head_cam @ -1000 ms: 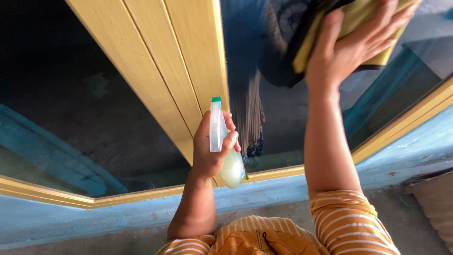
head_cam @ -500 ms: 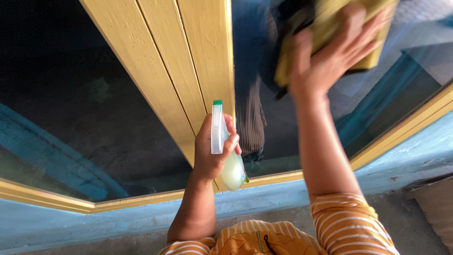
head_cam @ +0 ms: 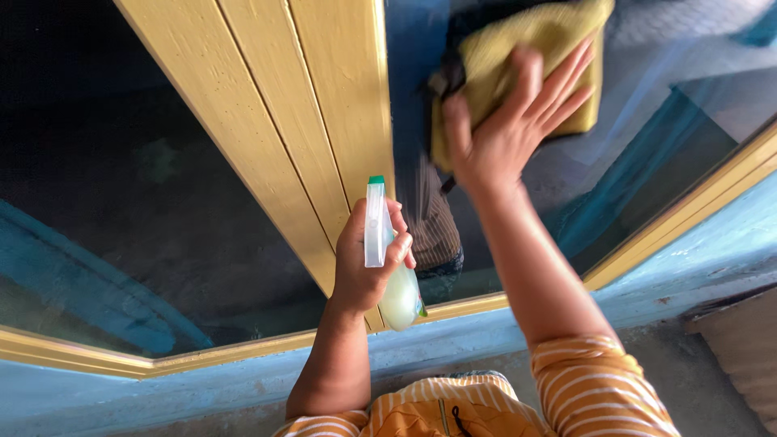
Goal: The person cleans a window by wiping the glass pane and frame with a cloth while holding a spray bottle.
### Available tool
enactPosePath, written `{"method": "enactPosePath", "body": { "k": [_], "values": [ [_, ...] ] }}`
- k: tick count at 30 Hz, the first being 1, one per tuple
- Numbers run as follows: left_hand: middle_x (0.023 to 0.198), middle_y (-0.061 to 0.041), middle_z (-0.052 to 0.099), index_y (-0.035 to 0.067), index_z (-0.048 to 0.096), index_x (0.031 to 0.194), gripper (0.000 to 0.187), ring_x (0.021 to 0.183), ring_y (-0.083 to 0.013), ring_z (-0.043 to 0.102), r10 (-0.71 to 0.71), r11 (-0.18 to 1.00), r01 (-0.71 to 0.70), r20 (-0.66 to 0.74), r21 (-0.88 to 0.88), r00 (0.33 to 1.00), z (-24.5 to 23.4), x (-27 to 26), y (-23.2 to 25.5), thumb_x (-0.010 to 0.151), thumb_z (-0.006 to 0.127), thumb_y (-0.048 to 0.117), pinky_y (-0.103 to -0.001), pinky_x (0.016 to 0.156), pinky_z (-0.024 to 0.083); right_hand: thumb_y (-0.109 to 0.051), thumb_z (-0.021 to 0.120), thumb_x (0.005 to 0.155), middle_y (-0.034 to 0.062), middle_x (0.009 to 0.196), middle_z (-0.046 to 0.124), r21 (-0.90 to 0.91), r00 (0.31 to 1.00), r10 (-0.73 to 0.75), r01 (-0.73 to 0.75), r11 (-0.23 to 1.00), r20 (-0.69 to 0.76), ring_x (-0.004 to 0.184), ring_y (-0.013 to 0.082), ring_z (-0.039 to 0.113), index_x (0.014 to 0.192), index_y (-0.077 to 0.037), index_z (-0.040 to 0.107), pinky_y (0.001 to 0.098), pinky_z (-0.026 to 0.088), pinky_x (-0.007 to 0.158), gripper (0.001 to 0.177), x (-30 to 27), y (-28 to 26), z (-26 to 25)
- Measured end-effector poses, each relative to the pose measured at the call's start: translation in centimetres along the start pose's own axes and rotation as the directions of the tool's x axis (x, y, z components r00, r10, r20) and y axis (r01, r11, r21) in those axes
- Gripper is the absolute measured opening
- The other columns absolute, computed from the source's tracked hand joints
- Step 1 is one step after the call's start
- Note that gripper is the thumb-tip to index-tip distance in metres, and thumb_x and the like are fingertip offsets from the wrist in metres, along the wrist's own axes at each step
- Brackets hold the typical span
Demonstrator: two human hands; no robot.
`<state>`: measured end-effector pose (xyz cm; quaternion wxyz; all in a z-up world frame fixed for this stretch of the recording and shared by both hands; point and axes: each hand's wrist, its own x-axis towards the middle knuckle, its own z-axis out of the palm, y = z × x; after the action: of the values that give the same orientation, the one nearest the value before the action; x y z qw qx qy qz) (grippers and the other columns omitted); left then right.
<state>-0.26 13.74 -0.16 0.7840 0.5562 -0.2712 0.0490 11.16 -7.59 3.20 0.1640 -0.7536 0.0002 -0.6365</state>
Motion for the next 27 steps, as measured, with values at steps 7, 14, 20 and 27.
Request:
{"method": "enactPosePath", "body": {
  "k": [7, 14, 20, 27],
  "values": [
    [0.094, -0.007, 0.059, 0.002, 0.053, 0.123, 0.035, 0.068, -0.0150, 0.065, 0.009, 1.000, -0.009, 0.015, 0.014, 1.000, 0.3, -0.5, 0.4, 0.090, 0.066, 0.006, -0.031, 0.063, 0.059, -0.070, 0.054, 0.113, 0.0171, 0.176, 0.015, -0.049, 0.955, 0.260, -0.269, 0.962, -0.140, 0.162, 0.0378, 0.010, 0.166, -0.017, 0.019, 0.0540, 0.007, 0.134, 0.082, 7.7, 13.6, 1.3],
    [0.097, -0.006, 0.057, 0.002, 0.052, 0.123, 0.037, 0.068, -0.0153, 0.065, -0.025, 0.999, 0.026, 0.027, -0.032, 0.999, 1.5, -0.4, -0.5, 0.089, 0.066, 0.007, -0.031, 0.062, 0.059, -0.066, 0.047, 0.113, 0.0259, 0.173, 0.001, -0.019, 0.937, 0.339, -0.341, 0.940, -0.080, 0.163, 0.0437, 0.002, 0.166, -0.018, 0.017, 0.0620, 0.001, 0.131, 0.078, -1.5, 9.8, 1.7],
    [0.095, -0.007, 0.058, 0.002, 0.053, 0.122, 0.036, 0.068, -0.0160, 0.066, -0.044, 0.999, 0.044, 0.035, -0.001, 0.998, 3.2, 0.3, -1.6, 0.090, 0.067, 0.007, -0.031, 0.063, 0.059, -0.068, 0.047, 0.109, 0.0179, 0.173, 0.002, -0.022, 0.981, 0.158, -0.162, 0.987, -0.113, 0.159, 0.0349, 0.001, 0.165, -0.023, 0.012, 0.0546, 0.002, 0.130, 0.080, 2.5, 13.8, 1.0],
    [0.099, -0.007, 0.057, 0.002, 0.053, 0.123, 0.036, 0.071, -0.0149, 0.065, -0.001, 1.000, 0.001, 0.015, -0.013, 1.000, 6.7, 1.5, -3.2, 0.089, 0.066, 0.006, -0.032, 0.063, 0.059, -0.057, 0.047, 0.106, 0.0109, 0.173, 0.010, 0.022, 0.954, 0.241, -0.242, 0.970, -0.177, 0.163, 0.0302, 0.009, 0.169, -0.025, 0.017, 0.0466, 0.015, 0.136, 0.077, 7.2, 27.8, 0.1]
  ]
}}
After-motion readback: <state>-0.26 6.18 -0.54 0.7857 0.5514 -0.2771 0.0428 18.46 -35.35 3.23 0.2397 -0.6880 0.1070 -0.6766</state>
